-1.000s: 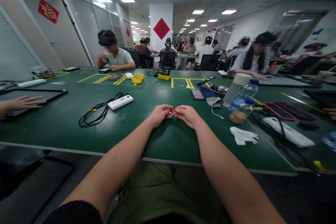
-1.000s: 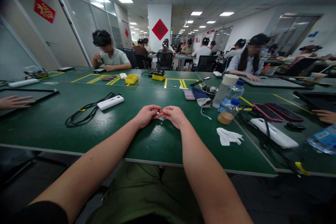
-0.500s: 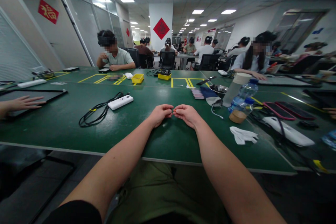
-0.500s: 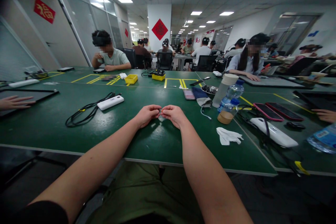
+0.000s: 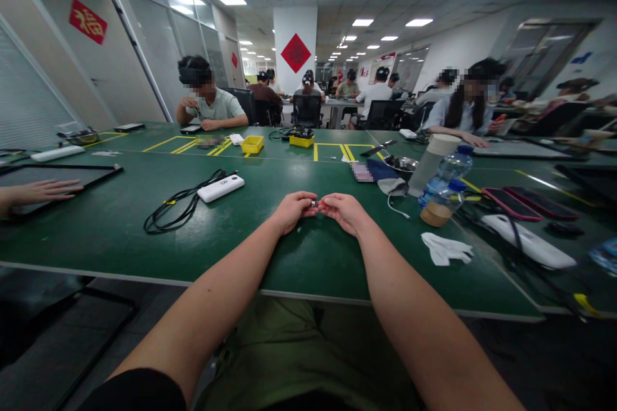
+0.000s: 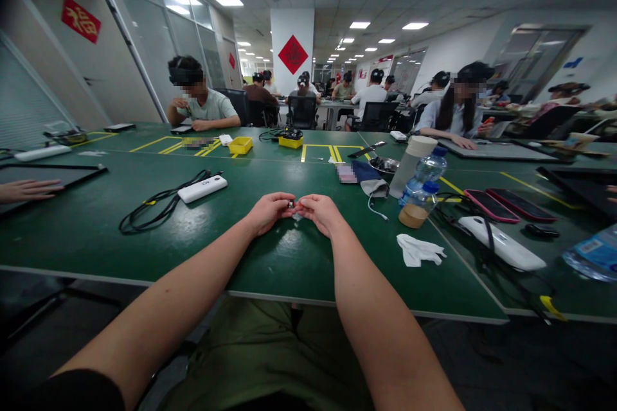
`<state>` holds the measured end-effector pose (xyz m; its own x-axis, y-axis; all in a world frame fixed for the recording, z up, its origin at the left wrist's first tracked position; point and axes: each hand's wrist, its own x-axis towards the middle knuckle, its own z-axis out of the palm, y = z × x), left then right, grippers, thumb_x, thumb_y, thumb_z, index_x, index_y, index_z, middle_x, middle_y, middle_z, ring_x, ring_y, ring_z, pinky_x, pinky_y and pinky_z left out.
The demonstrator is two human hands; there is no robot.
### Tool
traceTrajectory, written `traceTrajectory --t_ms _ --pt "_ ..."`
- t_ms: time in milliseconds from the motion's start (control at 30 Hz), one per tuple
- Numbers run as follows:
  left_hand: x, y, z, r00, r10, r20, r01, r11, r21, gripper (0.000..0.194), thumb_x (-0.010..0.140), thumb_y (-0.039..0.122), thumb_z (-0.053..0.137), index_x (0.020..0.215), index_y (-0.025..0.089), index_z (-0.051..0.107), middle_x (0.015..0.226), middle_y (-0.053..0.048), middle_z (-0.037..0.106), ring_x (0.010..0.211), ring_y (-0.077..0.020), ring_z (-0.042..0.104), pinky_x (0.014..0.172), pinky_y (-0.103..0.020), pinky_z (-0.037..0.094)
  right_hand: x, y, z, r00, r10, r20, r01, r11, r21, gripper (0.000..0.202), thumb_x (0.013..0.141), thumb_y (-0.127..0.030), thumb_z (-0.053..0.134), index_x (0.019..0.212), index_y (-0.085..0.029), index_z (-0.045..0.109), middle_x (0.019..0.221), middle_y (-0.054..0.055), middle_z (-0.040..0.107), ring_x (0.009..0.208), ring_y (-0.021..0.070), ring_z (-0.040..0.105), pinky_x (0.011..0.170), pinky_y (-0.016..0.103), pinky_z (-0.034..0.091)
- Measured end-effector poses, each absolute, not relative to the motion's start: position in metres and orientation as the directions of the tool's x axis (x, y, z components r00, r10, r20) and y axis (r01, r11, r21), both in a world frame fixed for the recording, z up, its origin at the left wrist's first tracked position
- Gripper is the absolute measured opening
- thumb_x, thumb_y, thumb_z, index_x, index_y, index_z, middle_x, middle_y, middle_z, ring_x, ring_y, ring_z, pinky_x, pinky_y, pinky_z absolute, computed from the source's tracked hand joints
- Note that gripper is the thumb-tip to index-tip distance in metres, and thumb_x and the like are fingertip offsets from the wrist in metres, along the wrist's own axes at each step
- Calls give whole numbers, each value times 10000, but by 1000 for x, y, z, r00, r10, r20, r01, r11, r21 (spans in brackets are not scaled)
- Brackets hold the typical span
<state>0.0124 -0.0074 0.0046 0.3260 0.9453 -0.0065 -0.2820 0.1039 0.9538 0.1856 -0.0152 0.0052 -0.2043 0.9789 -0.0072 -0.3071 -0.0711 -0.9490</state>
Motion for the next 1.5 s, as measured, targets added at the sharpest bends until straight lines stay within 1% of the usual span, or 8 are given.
traceTrajectory --t_ms 100,267,467,667,867,1167,1333,1500 --pt "12 -6 4 324 946 -13 -297 115 948 223 787 52 547 989 91 633 774 -87 665 636 -117 651 638 -237 557 186 -16 7 -216 976 -10 -329 -82 -941 42 721 -120 643 763 -117 650 789 103 702 705 152 663 696 276 554" --pt "12 -4 3 325 945 -27 -316 136 939 213 780 71 572 981 93 639 779 -92 664 632 -119 647 638 -246 556 186 -16 8 -207 978 -21 -333 -91 -939 128 697 -34 569 758 -117 646 791 114 706 710 164 670 705 295 556" --pt "11 -4 1 315 949 6 -291 91 953 227 761 43 580 975 96 633 777 -80 658 597 -99 627 598 -221 538 186 -15 7 -202 979 -26 -319 -91 -943 179 671 -2 540 751 -130 636 812 104 708 733 165 672 719 300 557" --pt "12 -5 2 313 950 23 -248 58 967 236 780 32 550 996 98 617 778 -71 653 598 -86 617 568 -194 518 186 -15 5 -204 979 -14 -307 -78 -949 170 668 -2 582 756 -139 631 789 83 706 740 155 670 724 292 557" --pt "12 -6 3 320 947 21 -222 54 973 198 812 54 530 991 99 604 797 -80 662 610 -90 626 578 -197 522 186 -15 4 -218 975 -32 -302 -98 -948 155 664 -43 663 779 -140 628 747 66 696 688 141 667 689 270 554" --pt "12 -5 2 328 945 12 -271 81 959 188 789 52 552 963 87 615 775 -92 665 601 -102 630 594 -214 531 185 -15 4 -225 974 -32 -297 -100 -950 156 686 -51 662 813 -134 626 736 69 695 681 147 673 665 263 556" --pt "11 -7 5 333 943 19 -289 82 954 182 783 85 575 956 79 633 730 -87 653 612 -113 630 612 -230 536 185 -15 5 -214 977 -17 -321 -87 -943 132 695 -32 636 789 -125 635 736 77 696 722 154 681 719 265 556" --pt "12 -10 6 322 946 42 -280 53 958 256 725 97 667 977 89 622 828 -91 662 651 -106 634 664 -243 533 184 -18 8 -212 977 3 -341 -71 -938 127 687 -31 653 774 -124 646 812 91 712 751 147 682 758 264 555"
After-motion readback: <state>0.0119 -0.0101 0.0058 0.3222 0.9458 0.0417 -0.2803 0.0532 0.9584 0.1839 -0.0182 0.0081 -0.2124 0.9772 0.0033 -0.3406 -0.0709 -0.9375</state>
